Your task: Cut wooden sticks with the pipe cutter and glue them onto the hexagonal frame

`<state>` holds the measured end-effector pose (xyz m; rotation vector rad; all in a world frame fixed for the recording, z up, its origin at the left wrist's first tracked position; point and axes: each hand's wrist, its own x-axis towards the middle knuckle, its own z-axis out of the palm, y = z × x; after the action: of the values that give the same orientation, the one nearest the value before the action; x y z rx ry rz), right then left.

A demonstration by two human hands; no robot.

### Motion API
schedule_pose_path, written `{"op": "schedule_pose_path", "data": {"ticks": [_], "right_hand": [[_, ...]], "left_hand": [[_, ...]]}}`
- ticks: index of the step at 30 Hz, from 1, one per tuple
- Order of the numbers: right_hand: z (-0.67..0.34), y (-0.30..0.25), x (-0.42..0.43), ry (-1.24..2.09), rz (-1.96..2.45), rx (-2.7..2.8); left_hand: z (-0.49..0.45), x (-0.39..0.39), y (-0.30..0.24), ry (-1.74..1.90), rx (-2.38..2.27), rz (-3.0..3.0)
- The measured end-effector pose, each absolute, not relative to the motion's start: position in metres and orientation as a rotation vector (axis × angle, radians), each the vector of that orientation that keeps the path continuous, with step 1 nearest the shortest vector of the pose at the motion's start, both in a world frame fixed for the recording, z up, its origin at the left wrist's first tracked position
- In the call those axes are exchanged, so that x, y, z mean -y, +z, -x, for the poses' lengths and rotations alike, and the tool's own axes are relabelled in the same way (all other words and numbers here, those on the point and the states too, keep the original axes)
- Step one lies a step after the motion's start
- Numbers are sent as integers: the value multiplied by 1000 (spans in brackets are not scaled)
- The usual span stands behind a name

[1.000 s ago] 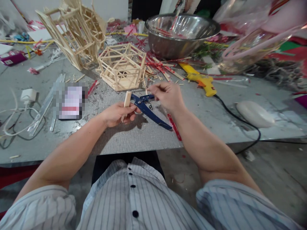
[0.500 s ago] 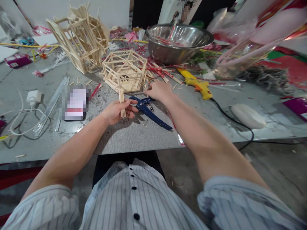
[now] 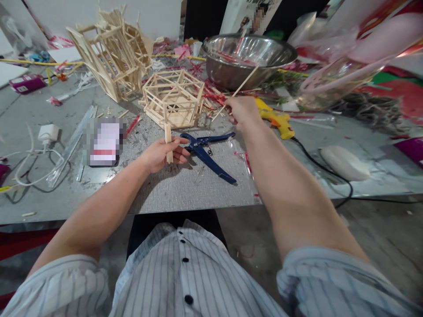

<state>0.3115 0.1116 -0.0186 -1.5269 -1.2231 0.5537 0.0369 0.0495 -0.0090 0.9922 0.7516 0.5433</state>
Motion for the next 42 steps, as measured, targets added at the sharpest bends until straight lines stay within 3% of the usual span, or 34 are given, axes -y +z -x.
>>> {"op": "schedule_pose_path", "data": {"ticks": [5, 11, 23, 42], "right_hand": [[-274, 7, -56, 875, 1369, 1186], [-224, -8, -23, 1124, 1211, 1463], [-216, -17, -14, 701, 1045, 1777], [-210, -7, -9, 646, 1117, 1754]], "left_hand": [[-39, -48, -8, 588, -755, -953], [-39, -48, -12, 501, -687, -927], [-51, -45, -26, 710, -600, -1485], [-48, -50, -28, 525, -538, -1921]]}}
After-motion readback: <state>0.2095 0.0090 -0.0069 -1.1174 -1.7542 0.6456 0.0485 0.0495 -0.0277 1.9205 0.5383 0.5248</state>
